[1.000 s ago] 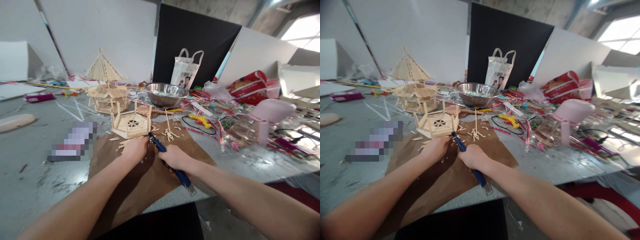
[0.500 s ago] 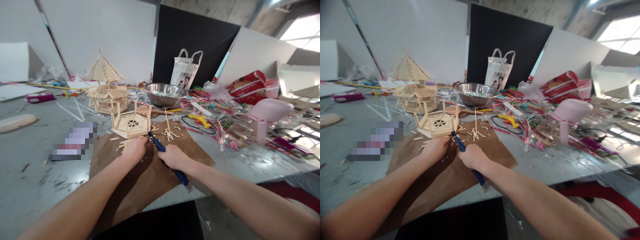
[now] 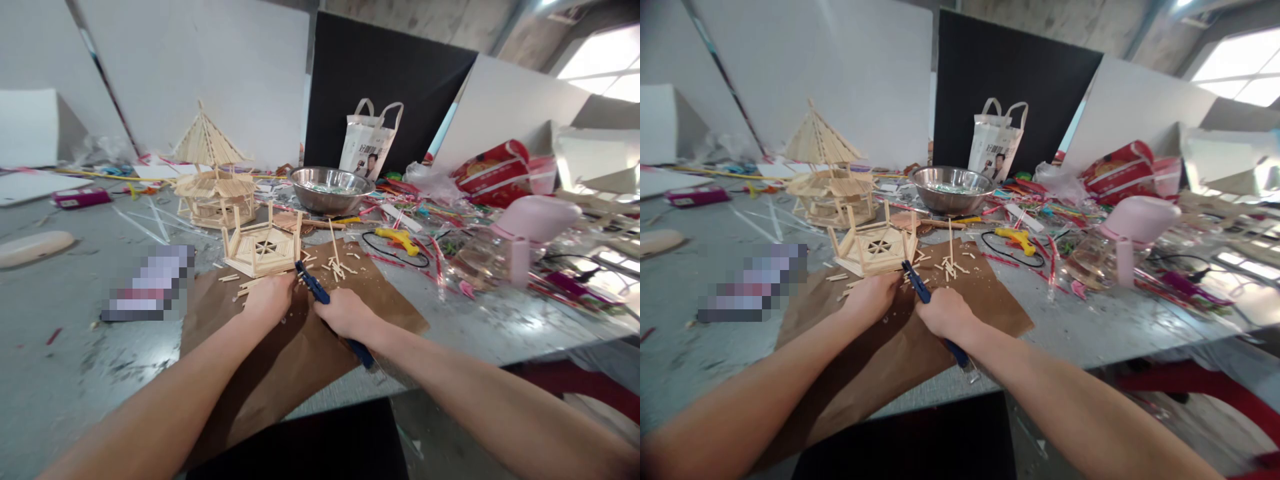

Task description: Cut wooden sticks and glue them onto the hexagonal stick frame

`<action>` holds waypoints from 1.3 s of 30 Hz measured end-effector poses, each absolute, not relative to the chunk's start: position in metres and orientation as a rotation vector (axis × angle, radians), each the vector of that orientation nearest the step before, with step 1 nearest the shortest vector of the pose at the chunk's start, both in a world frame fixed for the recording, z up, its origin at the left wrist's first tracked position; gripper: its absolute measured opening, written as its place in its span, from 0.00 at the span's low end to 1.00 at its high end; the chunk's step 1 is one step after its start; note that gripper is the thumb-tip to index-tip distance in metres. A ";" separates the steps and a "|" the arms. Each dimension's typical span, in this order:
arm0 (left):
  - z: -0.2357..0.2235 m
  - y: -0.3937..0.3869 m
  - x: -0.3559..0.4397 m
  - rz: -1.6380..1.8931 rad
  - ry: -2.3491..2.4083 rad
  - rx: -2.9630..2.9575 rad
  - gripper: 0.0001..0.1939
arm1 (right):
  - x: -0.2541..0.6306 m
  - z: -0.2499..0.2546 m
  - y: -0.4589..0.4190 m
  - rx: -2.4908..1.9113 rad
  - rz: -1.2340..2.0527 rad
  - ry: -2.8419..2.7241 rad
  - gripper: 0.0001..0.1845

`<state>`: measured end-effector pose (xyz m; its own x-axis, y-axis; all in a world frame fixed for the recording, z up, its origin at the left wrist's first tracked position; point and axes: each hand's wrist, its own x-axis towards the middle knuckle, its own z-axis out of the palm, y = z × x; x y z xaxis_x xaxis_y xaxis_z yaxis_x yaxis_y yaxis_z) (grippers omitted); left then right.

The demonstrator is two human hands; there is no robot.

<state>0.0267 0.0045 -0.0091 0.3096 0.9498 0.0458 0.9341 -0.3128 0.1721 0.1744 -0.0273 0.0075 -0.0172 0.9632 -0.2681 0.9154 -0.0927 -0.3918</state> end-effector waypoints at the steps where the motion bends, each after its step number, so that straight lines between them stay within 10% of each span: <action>1: -0.009 0.004 0.027 0.211 1.767 2.451 0.16 | 0.174 0.008 -0.027 -2.121 0.680 -2.060 0.17; 21: -0.002 0.005 0.020 0.180 1.838 2.343 0.19 | 0.208 0.036 -0.013 -1.601 1.967 -1.387 0.12; 26: -0.003 0.006 0.017 0.181 1.816 2.362 0.20 | 0.222 0.065 -0.008 -1.635 1.517 -1.647 0.14; 33: 0.001 0.003 0.016 0.167 1.842 2.397 0.19 | 0.245 0.051 0.020 -2.220 0.074 -1.931 0.31; 39: 0.002 0.000 0.017 0.198 1.664 2.518 0.17 | 0.251 0.011 0.044 -2.258 -0.367 -1.985 0.37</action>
<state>0.0172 0.0002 0.0017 0.3885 0.9204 0.0447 0.9051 -0.3903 0.1690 0.2514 0.0440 0.0112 0.1143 0.9606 0.2534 0.9877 -0.1373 0.0747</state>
